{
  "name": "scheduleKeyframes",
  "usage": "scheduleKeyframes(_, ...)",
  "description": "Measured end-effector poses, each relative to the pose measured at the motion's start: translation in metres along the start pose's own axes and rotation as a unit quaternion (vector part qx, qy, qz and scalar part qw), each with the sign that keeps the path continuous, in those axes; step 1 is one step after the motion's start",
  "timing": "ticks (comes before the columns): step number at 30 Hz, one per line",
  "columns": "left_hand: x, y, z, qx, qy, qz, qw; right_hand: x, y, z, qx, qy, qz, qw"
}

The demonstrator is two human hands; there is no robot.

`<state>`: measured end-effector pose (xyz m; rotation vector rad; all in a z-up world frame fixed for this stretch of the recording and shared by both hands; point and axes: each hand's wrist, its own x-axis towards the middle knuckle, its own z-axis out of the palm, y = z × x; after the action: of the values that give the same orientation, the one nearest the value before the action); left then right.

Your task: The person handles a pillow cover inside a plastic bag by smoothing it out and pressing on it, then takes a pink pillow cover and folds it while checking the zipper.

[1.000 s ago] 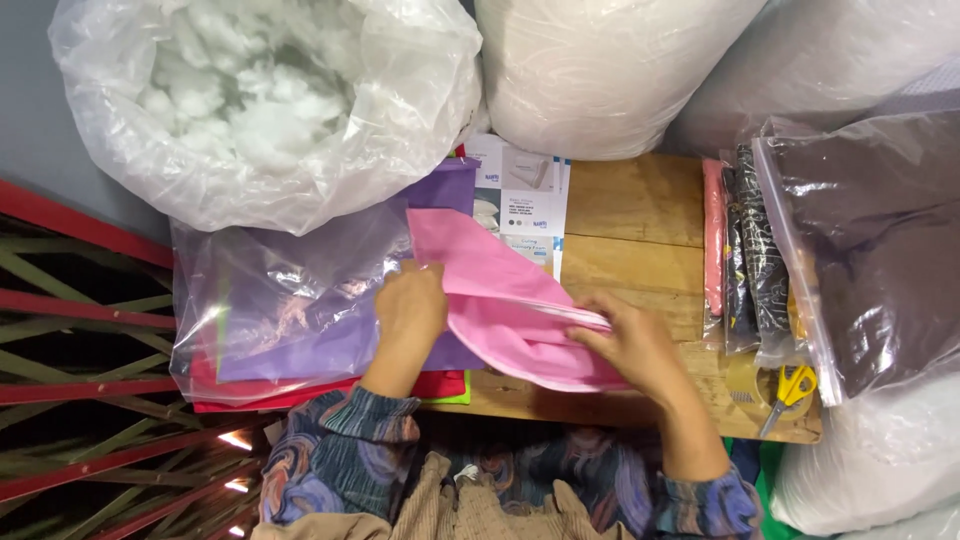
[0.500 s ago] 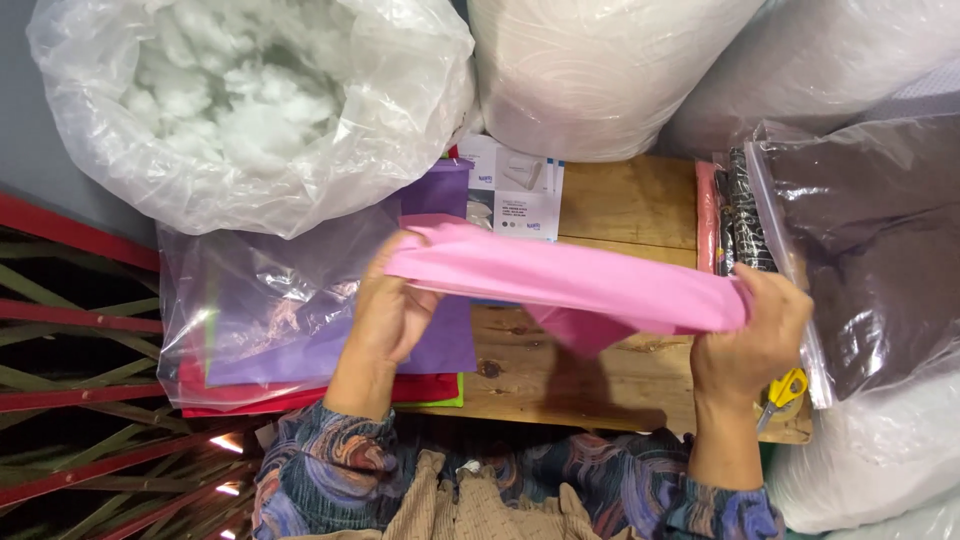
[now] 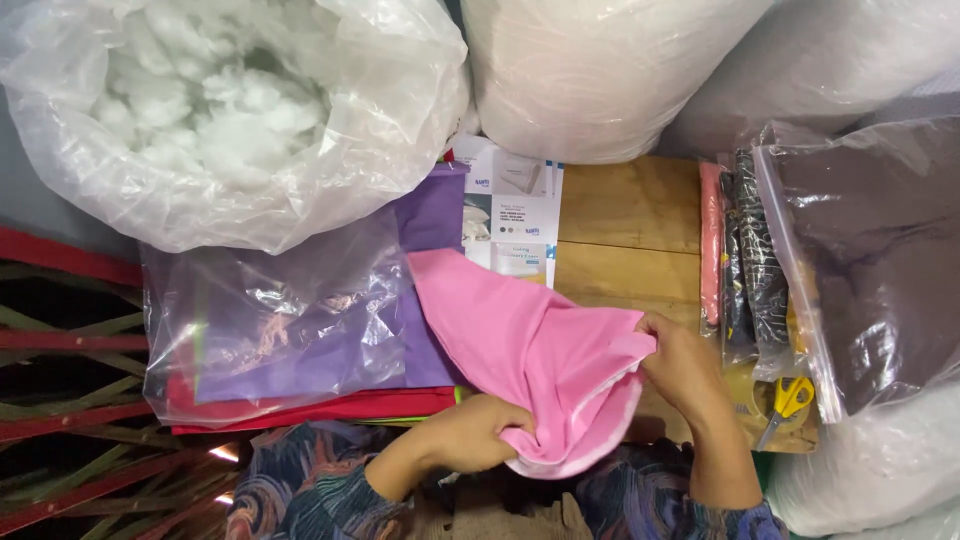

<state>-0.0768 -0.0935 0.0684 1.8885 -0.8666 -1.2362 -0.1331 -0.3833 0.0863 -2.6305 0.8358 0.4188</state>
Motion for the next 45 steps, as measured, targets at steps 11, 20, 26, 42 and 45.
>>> scheduleKeyframes(11,-0.007,-0.021,-0.022,-0.744,0.097,0.108,0.653,0.008,0.012,-0.013,-0.127,-0.043,0.102,0.986)
scheduleKeyframes(20,-0.029,-0.025,-0.047,-0.775,0.198,0.184,0.572,0.011,0.006,0.024,-0.099,-0.130,0.009,0.987)
scheduleKeyframes(26,-0.034,-0.008,-0.057,-0.671,0.218,0.080,0.705,0.014,0.036,0.015,0.606,-0.130,0.192,0.761)
scheduleKeyframes(42,0.002,-0.022,-0.045,-0.499,0.251,-0.060,0.827,0.010,0.059,0.003,0.788,-0.151,-0.139,0.580)
scheduleKeyframes(45,0.003,-0.028,-0.048,-0.577,0.265,-0.016,0.773,0.012,0.071,0.001,0.628,-0.108,-0.087,0.766)
